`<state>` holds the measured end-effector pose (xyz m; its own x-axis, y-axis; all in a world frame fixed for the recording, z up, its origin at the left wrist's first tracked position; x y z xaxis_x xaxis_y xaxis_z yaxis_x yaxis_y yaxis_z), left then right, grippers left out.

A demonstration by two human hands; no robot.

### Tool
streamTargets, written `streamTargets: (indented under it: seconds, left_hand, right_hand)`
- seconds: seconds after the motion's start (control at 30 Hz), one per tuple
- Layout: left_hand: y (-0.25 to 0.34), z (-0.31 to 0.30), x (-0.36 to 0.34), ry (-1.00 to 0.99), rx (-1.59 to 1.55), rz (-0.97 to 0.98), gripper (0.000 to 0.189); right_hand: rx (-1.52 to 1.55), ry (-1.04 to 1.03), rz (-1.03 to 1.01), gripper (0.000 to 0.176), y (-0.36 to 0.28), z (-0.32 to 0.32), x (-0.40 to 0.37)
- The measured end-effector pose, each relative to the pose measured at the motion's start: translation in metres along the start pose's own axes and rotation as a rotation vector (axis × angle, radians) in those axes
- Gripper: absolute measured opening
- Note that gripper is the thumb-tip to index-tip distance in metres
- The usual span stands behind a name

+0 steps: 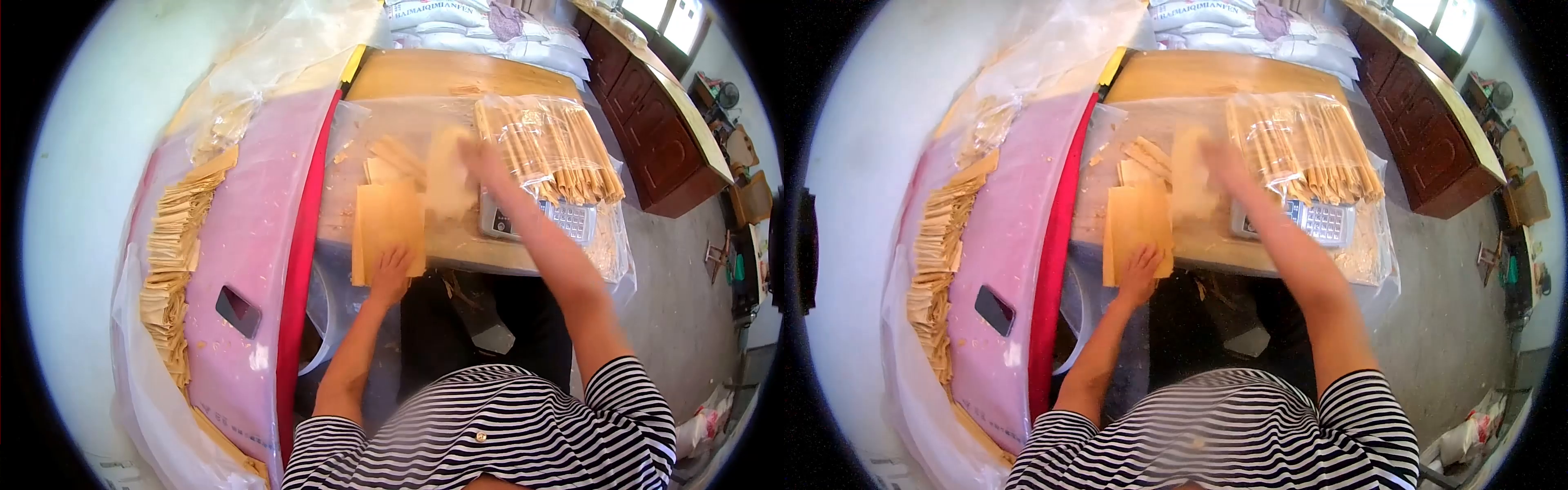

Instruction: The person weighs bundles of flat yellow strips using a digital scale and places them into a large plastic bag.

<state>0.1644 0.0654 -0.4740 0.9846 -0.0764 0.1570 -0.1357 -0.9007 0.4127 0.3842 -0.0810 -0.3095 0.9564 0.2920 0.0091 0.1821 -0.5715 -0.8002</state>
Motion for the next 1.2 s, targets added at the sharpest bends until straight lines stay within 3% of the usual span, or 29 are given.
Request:
streamTargets:
  seconds: [0.07, 0.13, 0.17, 0.23, 0.3, 0.37, 0.4, 0.47, 0.5, 0.57, 0.6, 0.67, 0.7, 0.77, 0.8, 0.87, 0.9, 0.97, 1.0, 1.07, 1.2]
  left_hand:
    - [0.005, -0.005, 0.000, 0.010, -0.010, 0.025, 0.065]
    - [0.002, -0.001, 0.000, 0.026, 0.004, 0.039, 0.064]
    - [0.001, 0.002, 0.001, 0.043, 0.015, 0.051, 0.063]
    - [-0.008, 0.007, 0.005, 0.048, -0.039, 0.070, 0.058]
    - [-0.015, 0.002, 0.003, 0.048, -0.091, 0.087, 0.052]
    - [-0.038, -0.026, -0.004, 0.262, -0.606, -0.012, 0.045]
    - [-0.033, -0.040, -0.006, 0.263, -0.606, -0.012, 0.045]
    - [-0.045, -0.064, -0.015, 0.377, -1.156, -0.279, 0.038]
    - [-0.051, -0.067, -0.018, 0.379, -1.156, -0.280, 0.038]
    - [-0.034, -0.076, -0.020, 0.220, -0.632, -0.039, 0.039]
    - [-0.032, -0.077, -0.023, 0.211, -0.630, -0.037, 0.039]
    - [-0.013, -0.076, -0.025, 0.101, -0.121, 0.093, 0.041]
    - [-0.018, -0.074, -0.024, 0.093, -0.121, 0.106, 0.041]
    - [-0.087, -0.098, -0.042, 0.571, -0.395, -0.320, 0.045]
    - [-0.098, -0.091, -0.041, 0.563, -0.401, -0.315, 0.045]
    - [-0.147, -0.048, -0.046, 0.309, -0.460, -0.815, 0.045]
    - [-0.145, -0.048, -0.042, 0.319, -0.464, -0.806, 0.045]
    - [-0.129, -0.029, -0.034, 0.088, -0.631, -0.777, 0.042]
    - [-0.121, -0.033, -0.032, 0.079, -0.628, -0.772, 0.042]
    - [-0.084, -0.039, -0.022, 0.092, -1.331, -0.636, 0.038]
    - [-0.010, -0.107, 0.019, 0.053, -1.447, -0.534, 0.039]
  right_hand:
    - [-0.407, 0.247, -0.271, 0.039, -0.061, -0.054, 0.042]
    - [-0.163, 0.448, -0.341, 0.039, -0.108, -0.102, 0.033]
    - [-0.166, 0.452, -0.340, 0.039, -0.118, -0.104, 0.033]
    - [-0.250, 0.569, -0.670, 0.031, -0.159, -0.101, 0.015]
    - [-0.323, 0.526, -0.762, 0.028, -0.152, -0.071, 0.010]
    - [-0.491, 0.532, -0.871, 0.030, -0.124, -0.030, -0.010]
    - [-0.586, 0.583, -0.889, 0.033, -0.101, -0.010, -0.026]
    - [-0.532, 0.474, -0.751, 0.038, -0.038, 0.034, -0.043]
    - [-0.349, 0.246, -0.540, 0.037, -0.024, 0.044, -0.062]
    - [-0.209, -0.096, -0.195, 0.036, 0.025, 0.085, -0.091]
    - [-0.246, -0.212, -0.061, 0.036, 0.067, 0.118, -0.095]
    - [0.175, -0.272, 0.219, 0.039, 0.110, 0.154, -0.117]
    - [0.181, -0.258, 0.227, 0.039, 0.113, 0.155, -0.120]
    - [0.277, -0.256, 0.262, 0.043, 0.116, 0.158, -0.125]
    - [0.276, -0.248, 0.270, 0.043, 0.120, 0.160, -0.125]
    - [0.205, -0.423, 0.320, 0.030, 0.128, 0.179, -0.119]
    - [0.201, -0.415, 0.310, 0.030, 0.132, 0.184, -0.113]
    - [0.280, -0.424, 0.329, 0.032, 0.137, 0.192, -0.116]
    - [0.286, -0.416, 0.335, 0.032, 0.140, 0.190, -0.119]
    - [0.383, -0.423, 0.343, 0.035, 0.140, 0.186, -0.126]
    - [0.627, -0.506, 0.450, 0.055, 0.115, 0.162, -0.137]
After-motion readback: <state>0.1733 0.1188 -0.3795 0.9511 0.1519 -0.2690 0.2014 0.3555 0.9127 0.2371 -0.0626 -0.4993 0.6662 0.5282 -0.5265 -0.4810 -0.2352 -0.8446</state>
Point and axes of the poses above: each hand's wrist, its own x-axis towards the middle knuckle, its own z-axis out of the palm, y = z × x, the point moved 9 cm from there along x, towards the middle knuckle, and after that the axes turned 7 degrees about -x, right-handed, at the moved point
